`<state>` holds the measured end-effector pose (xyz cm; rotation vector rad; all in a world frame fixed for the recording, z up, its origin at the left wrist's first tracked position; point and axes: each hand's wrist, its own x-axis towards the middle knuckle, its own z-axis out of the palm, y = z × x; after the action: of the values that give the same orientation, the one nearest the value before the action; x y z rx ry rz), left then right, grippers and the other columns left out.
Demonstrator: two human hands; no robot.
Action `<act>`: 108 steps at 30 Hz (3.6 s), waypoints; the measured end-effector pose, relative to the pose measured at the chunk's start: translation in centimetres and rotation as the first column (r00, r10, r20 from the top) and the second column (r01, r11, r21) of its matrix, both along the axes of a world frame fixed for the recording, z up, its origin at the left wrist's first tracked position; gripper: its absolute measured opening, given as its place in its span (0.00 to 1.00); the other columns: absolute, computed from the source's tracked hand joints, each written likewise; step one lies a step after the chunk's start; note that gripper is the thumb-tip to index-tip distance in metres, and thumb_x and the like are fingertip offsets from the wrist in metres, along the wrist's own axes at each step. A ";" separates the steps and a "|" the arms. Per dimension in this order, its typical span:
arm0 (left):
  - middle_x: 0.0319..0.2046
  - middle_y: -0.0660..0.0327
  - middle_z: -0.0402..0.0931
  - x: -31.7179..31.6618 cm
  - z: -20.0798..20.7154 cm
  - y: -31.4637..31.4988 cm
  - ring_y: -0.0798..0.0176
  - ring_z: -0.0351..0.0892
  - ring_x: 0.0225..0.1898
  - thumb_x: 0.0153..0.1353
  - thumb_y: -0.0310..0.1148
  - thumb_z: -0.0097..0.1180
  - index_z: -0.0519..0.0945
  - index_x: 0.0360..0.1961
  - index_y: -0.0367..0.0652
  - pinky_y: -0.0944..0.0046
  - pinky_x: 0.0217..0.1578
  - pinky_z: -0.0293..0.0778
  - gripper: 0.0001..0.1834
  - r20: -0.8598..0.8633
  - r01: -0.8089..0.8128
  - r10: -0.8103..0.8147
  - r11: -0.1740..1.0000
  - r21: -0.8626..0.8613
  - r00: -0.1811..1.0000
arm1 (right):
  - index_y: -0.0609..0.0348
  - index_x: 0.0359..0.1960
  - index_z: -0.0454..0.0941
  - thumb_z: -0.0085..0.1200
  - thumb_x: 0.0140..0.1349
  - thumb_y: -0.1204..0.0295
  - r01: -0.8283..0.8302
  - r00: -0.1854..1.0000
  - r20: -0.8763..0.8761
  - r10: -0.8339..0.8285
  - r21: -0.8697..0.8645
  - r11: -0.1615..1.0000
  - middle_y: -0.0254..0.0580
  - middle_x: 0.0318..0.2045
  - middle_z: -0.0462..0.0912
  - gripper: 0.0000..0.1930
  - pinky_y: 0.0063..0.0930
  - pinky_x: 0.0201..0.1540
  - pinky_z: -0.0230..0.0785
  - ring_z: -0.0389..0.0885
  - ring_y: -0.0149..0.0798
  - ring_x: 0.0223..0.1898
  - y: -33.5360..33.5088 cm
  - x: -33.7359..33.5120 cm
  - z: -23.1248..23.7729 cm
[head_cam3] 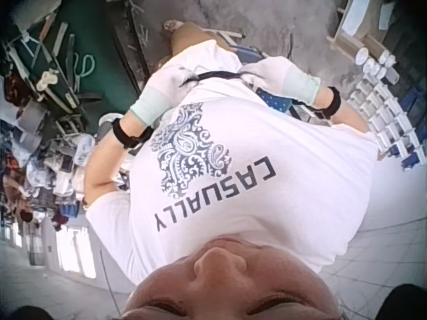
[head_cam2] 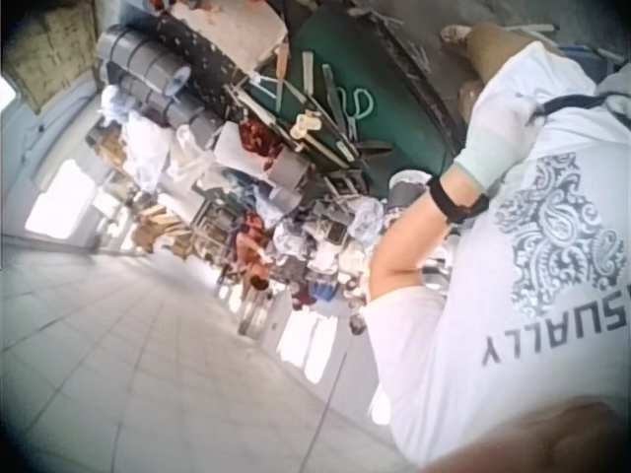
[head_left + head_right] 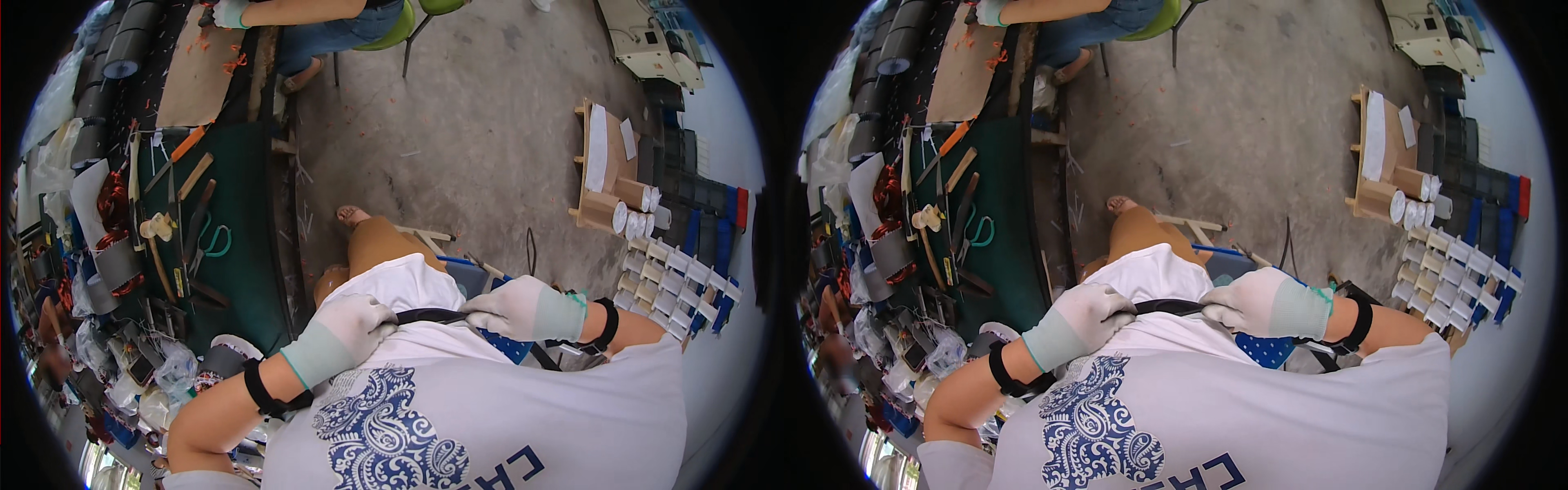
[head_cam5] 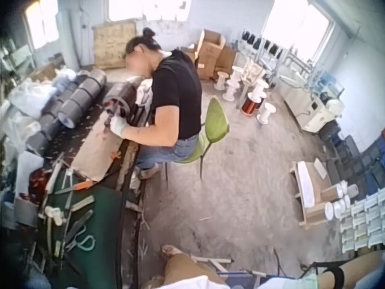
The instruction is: Tying down and securing copper windings on an electric motor stator using string and pliers.
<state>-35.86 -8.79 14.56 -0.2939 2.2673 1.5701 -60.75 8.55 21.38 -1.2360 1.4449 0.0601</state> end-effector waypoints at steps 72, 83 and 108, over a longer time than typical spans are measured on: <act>0.29 0.59 0.80 0.7 -0.7 -0.3 0.54 0.82 0.34 0.58 0.36 0.61 0.85 0.31 0.45 0.56 0.39 0.77 0.07 -0.394 -0.166 0.068 0.961 -0.221 0.917 | 0.65 0.51 0.79 0.49 0.69 0.58 -0.047 0.995 -0.087 0.054 0.079 0.996 0.56 0.39 0.86 0.21 0.45 0.47 0.77 0.85 0.56 0.40 -1.3 1.0 -2.4; 0.40 0.52 0.83 25.2 -6.3 11.6 0.46 0.82 0.44 0.67 0.35 0.53 0.84 0.41 0.41 0.53 0.47 0.77 0.12 0.141 -0.872 0.972 0.232 -0.431 0.189 | 0.64 0.57 0.77 0.50 0.67 0.73 0.108 0.993 0.076 -0.092 -0.246 0.963 0.52 0.45 0.84 0.18 0.32 0.53 0.73 0.84 0.42 0.47 -15.4 2.3 -4.6; 0.65 0.39 0.69 12.5 -12.1 51.7 0.44 0.67 0.69 0.56 0.65 0.60 0.64 0.70 0.31 0.55 0.66 0.66 0.53 0.959 -0.896 0.263 -0.444 0.026 -0.103 | 0.59 0.50 0.81 0.51 0.66 0.69 -0.950 -0.122 0.140 0.983 -0.305 -0.075 0.52 0.44 0.84 0.15 0.44 0.51 0.73 0.82 0.54 0.46 -15.0 36.9 -7.7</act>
<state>-23.41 42.95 2.46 -2.0847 -0.2155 2.3332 -23.84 -6.43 13.65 -2.0764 -0.1773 0.8063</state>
